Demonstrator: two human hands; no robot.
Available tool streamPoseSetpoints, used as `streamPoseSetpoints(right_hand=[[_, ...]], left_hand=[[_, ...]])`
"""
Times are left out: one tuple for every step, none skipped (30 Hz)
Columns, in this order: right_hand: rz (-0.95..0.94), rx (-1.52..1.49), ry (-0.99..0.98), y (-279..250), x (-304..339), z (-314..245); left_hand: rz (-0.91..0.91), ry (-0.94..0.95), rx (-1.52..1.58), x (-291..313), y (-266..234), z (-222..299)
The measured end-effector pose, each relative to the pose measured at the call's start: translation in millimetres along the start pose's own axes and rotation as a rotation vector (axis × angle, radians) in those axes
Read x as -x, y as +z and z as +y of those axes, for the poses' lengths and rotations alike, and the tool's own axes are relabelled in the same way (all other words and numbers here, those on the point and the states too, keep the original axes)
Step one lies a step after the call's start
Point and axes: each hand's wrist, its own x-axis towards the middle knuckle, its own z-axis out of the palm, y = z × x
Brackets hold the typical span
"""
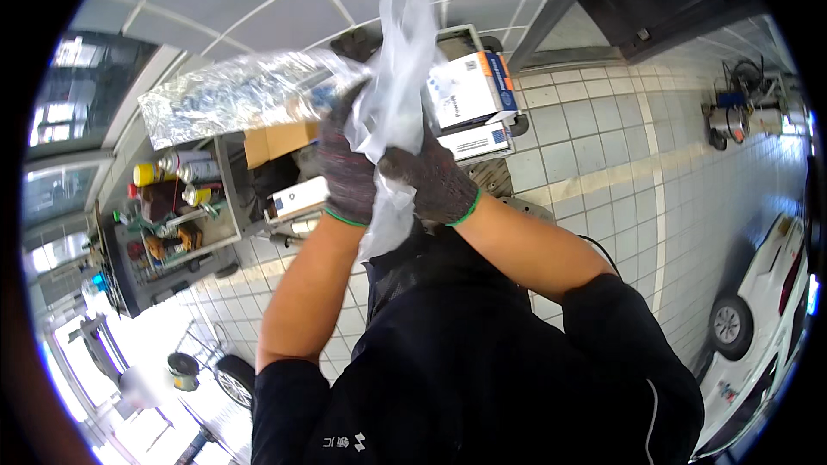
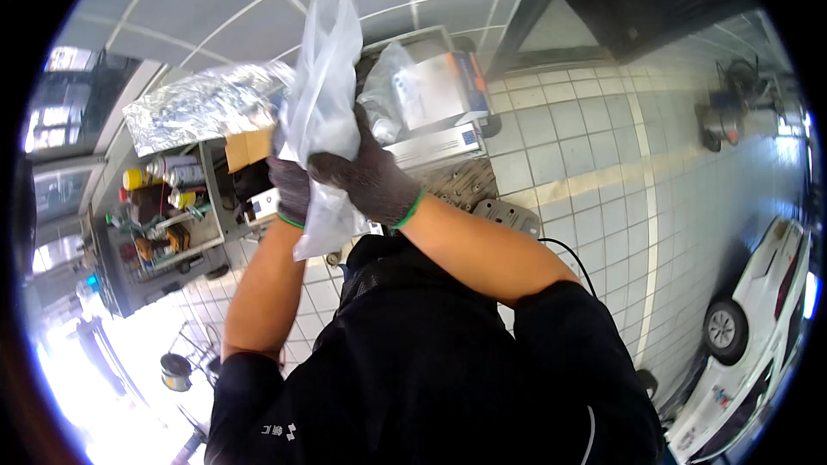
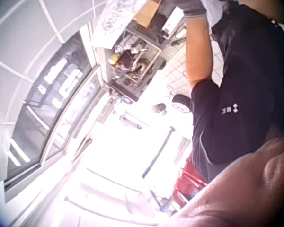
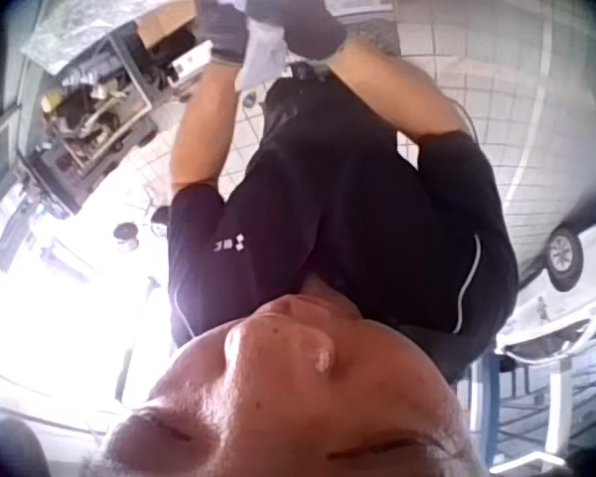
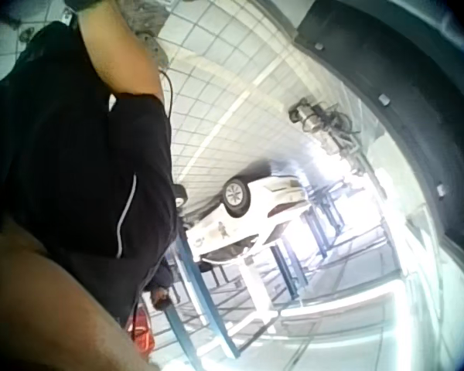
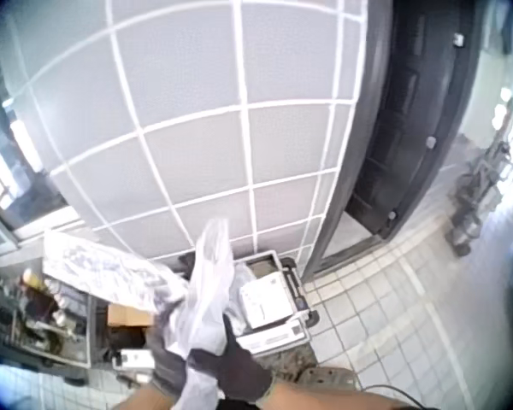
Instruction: The person walks through a garage, picks up a wrench from the floor, and hands it to a coworker. The person then moves to a tool cart, opens several drawers, and organizes various wrenches and sockets into their designated slots. Finally, the person retrieves a new part from a box on a shelf.
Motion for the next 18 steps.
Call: streamPoseSetpoints(right_hand=[[-0.098,-0.533,0.456,-12,6,-7],[0.069,-1.011,0.969,-27,15,-13],[0.139,-1.129,0.922,-22,42,13],[0.209,-1.248,0.872,-20,68,38],[0.175,-1.059,0.842,-27,83,45],[0.098,-0.753,0.752,-35,91,51],[0.050,-0.493,0.667,-44,97,56],[0.033,-0.280,0.614,-56,105,59],[0.068,-0.200,0.601,-67,107,67],[0.118,-0.201,0.621,-78,113,72],[0.178,-0.214,0.635,-89,115,80],[0.252,-0.286,0.664,-97,120,84],[0.323,-0.447,0.706,-104,120,82],[0.406,-0.603,0.741,-112,121,80],[0.404,-0.648,0.740,-122,116,77],[0.303,-0.615,0.710,-132,107,66],[0.179,-0.555,0.662,-140,96,54],[0.051,-0.485,0.611,-144,85,44]], left_hand=[[0.005,-0.233,0.344,23,20,-18],[-0.155,-0.218,0.141,29,31,-12],[-0.322,-0.151,-0.074,31,41,-8],[-0.476,-0.053,-0.264,34,53,-2],[-0.732,0.329,-0.910,23,53,24],[-0.745,0.301,-0.634,27,50,21],[-0.771,0.273,-0.361,31,47,20],[-0.775,0.084,-0.092,33,48,19],[-0.766,-0.105,0.176,33,48,18],[-0.752,-0.496,0.616,22,47,41],[-0.713,-0.701,0.838,18,49,23],[-0.735,-0.483,0.413,13,44,6],[-0.726,-0.263,0.000,6,39,-6],[-0.725,-0.096,-0.296,7,37,-28],[-0.796,0.108,-0.539,17,37,-62],[-1.026,-0.075,-0.499,16,34,-67],[-1.259,-0.256,-0.446,14,30,-71],[-1.246,-0.155,-0.504,29,33,-90]])
